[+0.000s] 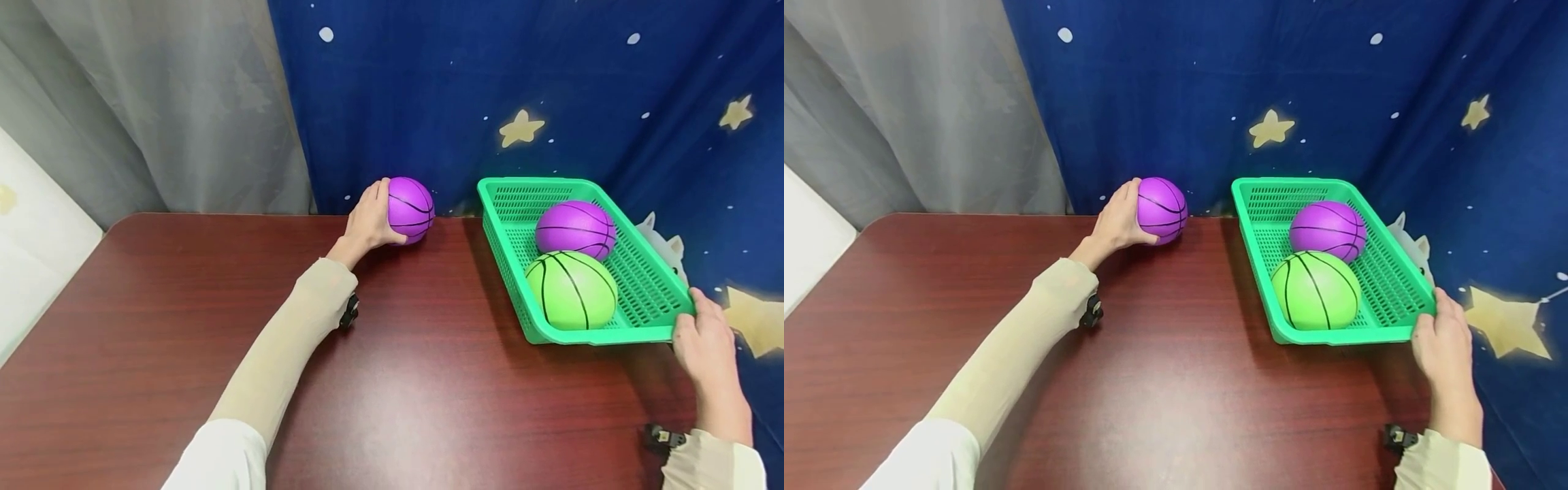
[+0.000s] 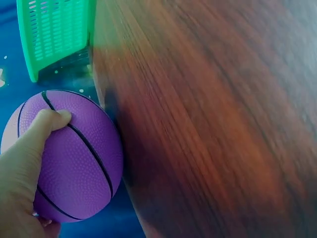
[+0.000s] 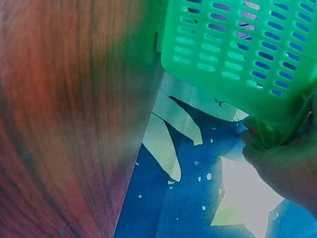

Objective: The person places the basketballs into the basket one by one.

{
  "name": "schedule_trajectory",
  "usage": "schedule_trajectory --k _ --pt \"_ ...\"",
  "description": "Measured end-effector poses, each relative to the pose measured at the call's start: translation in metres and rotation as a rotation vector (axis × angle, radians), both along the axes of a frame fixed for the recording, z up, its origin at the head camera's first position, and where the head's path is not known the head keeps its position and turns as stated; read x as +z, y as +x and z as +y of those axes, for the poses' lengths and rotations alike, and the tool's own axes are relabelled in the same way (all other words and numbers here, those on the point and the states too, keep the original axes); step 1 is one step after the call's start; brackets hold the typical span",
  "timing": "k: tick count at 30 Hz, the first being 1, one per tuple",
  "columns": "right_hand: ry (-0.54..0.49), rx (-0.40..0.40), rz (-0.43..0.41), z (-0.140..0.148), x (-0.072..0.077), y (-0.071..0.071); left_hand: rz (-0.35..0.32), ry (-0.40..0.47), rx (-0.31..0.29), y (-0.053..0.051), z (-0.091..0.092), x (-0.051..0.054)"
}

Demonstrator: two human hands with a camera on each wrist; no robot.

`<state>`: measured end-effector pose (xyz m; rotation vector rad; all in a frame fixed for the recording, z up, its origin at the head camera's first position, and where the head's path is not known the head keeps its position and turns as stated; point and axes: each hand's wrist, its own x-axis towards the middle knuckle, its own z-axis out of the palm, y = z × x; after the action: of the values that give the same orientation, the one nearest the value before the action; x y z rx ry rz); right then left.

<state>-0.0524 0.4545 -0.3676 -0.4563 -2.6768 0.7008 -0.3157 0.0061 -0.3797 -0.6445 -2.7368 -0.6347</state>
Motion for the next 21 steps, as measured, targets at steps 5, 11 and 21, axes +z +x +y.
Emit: schedule_trajectory --k 5,11,21 --pt "-0.010 -0.007 -0.009 -0.001 0.000 0.000 0.005 0.021 -0.020 0.002 -0.001 -0.001" --pt "-0.012 -0.015 -0.016 -0.001 0.001 0.000 0.079 0.129 -0.060 0.007 0.003 0.009" --pt "-0.011 -0.013 -0.011 -0.002 0.001 0.000 0.143 0.210 -0.146 0.020 0.018 0.035"
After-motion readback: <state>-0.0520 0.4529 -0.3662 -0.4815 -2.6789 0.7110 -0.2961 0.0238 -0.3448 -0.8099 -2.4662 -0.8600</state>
